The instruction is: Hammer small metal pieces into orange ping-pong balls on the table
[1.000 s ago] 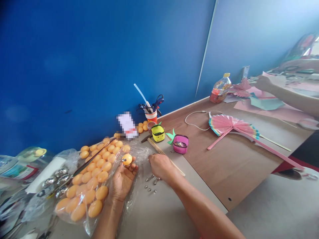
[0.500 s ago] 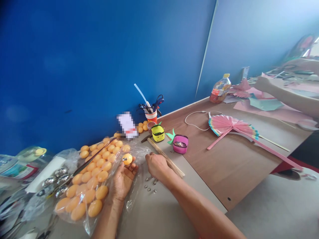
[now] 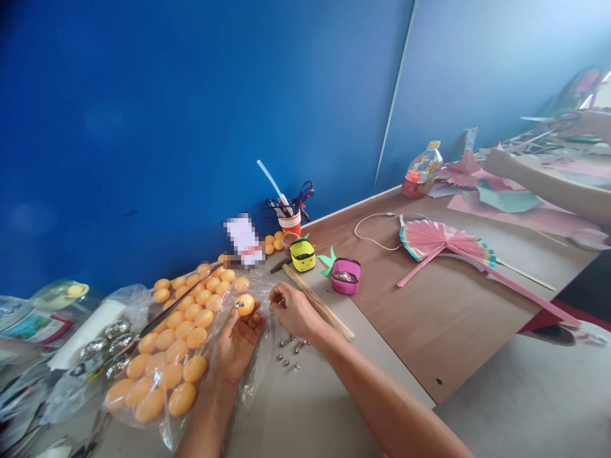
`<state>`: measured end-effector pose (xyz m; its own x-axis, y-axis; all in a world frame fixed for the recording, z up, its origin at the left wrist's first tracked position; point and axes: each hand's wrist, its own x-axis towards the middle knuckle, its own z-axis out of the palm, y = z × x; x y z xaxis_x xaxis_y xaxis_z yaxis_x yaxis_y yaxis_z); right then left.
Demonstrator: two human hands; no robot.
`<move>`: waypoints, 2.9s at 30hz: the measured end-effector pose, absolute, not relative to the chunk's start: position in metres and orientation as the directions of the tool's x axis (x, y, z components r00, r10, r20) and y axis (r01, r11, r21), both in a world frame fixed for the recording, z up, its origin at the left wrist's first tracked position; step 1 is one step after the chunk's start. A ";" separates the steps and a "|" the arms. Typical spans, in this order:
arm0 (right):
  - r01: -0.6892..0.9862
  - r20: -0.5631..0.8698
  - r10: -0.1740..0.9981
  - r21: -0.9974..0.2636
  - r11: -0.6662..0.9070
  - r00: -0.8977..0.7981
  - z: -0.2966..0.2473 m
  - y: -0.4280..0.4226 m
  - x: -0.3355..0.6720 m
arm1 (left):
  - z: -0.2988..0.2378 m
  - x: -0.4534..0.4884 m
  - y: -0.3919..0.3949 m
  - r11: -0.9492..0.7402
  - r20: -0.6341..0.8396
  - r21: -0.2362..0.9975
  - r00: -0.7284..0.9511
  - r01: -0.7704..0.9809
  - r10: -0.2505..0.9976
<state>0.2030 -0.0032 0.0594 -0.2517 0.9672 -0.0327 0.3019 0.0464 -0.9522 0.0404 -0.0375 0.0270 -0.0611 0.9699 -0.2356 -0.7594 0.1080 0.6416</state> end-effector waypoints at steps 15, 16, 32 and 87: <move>-0.471 -0.149 0.880 -0.798 -0.377 -0.452 0.053 -0.006 0.193 | 0.030 0.048 -0.039 0.106 -0.180 0.692 -0.029 -0.714 0.983; -0.468 -0.150 0.882 -0.801 -0.373 -0.447 0.053 -0.006 0.192 | 0.029 0.048 -0.039 0.105 -0.179 0.698 -0.029 -0.708 0.983; -0.537 -0.158 0.883 -0.742 -0.401 -0.441 0.044 -0.007 0.183 | 0.037 0.054 -0.042 0.041 -0.052 0.792 0.000 -0.610 0.999; 0.002 -0.094 0.931 -0.995 -0.099 -0.352 0.053 0.006 0.210 | 0.023 0.039 -0.036 0.022 -0.145 0.693 -0.110 -0.721 0.983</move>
<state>0.2100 0.0056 0.0532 -0.3516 0.9315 -0.0936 0.0025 -0.0991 -0.9951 0.0392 -0.0364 0.0230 -0.1099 0.9833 -0.1451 -0.7211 0.0215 0.6925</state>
